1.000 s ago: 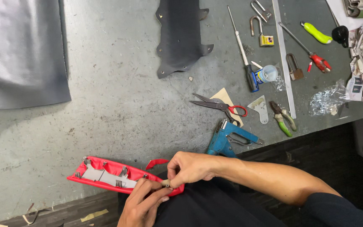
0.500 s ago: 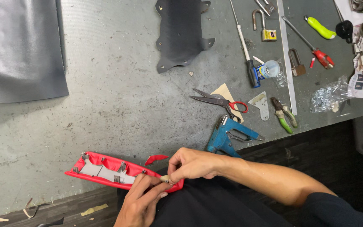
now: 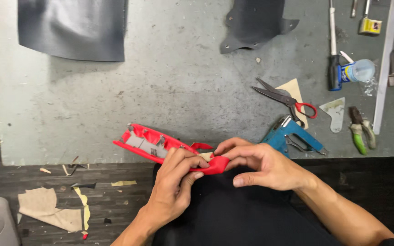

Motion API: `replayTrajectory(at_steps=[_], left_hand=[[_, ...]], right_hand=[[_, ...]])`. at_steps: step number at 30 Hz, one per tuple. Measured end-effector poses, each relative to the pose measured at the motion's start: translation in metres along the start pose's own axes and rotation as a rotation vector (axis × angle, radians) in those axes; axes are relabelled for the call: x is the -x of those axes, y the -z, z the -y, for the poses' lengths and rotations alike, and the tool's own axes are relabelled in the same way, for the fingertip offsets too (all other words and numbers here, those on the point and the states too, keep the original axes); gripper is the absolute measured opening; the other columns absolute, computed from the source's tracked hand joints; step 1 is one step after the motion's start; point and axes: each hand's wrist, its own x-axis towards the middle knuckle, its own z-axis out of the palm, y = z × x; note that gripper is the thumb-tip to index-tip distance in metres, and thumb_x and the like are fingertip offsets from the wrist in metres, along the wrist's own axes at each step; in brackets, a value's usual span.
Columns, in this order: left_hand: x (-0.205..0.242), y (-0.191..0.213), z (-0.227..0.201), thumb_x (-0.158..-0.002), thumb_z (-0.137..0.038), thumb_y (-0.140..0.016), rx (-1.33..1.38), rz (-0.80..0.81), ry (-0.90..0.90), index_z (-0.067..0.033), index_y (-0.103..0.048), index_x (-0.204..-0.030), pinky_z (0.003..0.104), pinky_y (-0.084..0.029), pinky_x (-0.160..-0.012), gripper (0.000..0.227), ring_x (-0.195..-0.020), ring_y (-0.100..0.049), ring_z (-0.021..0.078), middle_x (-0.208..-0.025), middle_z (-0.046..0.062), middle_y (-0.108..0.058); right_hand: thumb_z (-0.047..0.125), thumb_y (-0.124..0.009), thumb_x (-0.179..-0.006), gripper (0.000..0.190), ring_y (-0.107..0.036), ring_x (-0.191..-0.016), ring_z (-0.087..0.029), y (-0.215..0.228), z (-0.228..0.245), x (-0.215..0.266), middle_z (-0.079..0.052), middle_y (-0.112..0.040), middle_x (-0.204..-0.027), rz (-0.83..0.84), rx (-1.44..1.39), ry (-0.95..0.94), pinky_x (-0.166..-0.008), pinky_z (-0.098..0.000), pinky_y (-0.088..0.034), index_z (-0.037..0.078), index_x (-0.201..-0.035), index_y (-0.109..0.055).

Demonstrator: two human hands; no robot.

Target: The person assembles a red plastic frame by inserting small beige inserts into slots, securing them with a staple gun, and trimming excess material with scissors. The person handles the frame, inserts, staple gun, and scissors throughout the process.

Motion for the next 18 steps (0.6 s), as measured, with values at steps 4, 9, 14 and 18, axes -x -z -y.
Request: replayTrajectory(at_steps=[4, 9, 14, 18], left_hand=[[-0.005, 0.004, -0.013, -0.088, 0.007, -0.069, 0.077, -0.006, 0.014, -0.0027, -0.067, -0.107, 0.034, -0.049, -0.085, 0.022, -0.096, -0.060, 0.0243, -0.103, 0.008, -0.064], [-0.005, -0.001, -0.024, -0.090, 0.006, -0.069, 0.228, -0.048, 0.063, -0.0028, -0.066, -0.107, 0.033, -0.051, -0.089, 0.020, -0.096, -0.061, 0.0227, -0.104, 0.008, -0.062], [-0.007, -0.006, -0.026, -0.089, 0.006, -0.069, 0.154, -0.110, -0.036, -0.0026, -0.066, -0.105, 0.033, -0.050, -0.088, 0.019, -0.098, -0.060, 0.0233, -0.105, 0.008, -0.064], [-0.003, -0.014, -0.025, -0.089, 0.007, -0.069, 0.095, -0.118, -0.082, -0.0025, -0.067, -0.106, 0.033, -0.049, -0.087, 0.019, -0.097, -0.059, 0.0242, -0.105, 0.008, -0.064]], right_hand=[[0.015, -0.080, -0.090, 0.021, -0.060, -0.127, -0.022, -0.006, 0.012, -0.007, -0.014, -0.059, -0.134, -0.064, 0.284, 0.237, -0.110, -0.0399, -0.047, 0.000, -0.104, -0.074], [0.010, -0.075, -0.092, 0.012, -0.062, -0.124, -0.021, -0.011, 0.037, -0.007, -0.014, -0.064, -0.133, -0.032, 0.249, 0.254, -0.108, -0.0389, -0.048, 0.000, -0.099, -0.073], [0.008, -0.071, -0.091, 0.008, -0.067, -0.107, -0.015, -0.017, 0.051, -0.009, -0.011, -0.067, -0.121, -0.103, 0.149, -0.014, -0.095, -0.0316, -0.054, 0.000, -0.090, -0.071], [0.004, -0.070, -0.089, 0.011, -0.064, -0.098, -0.012, -0.016, 0.048, -0.009, -0.009, -0.065, -0.113, -0.113, 0.112, -0.104, -0.088, -0.0286, -0.052, 0.000, -0.081, -0.065]])
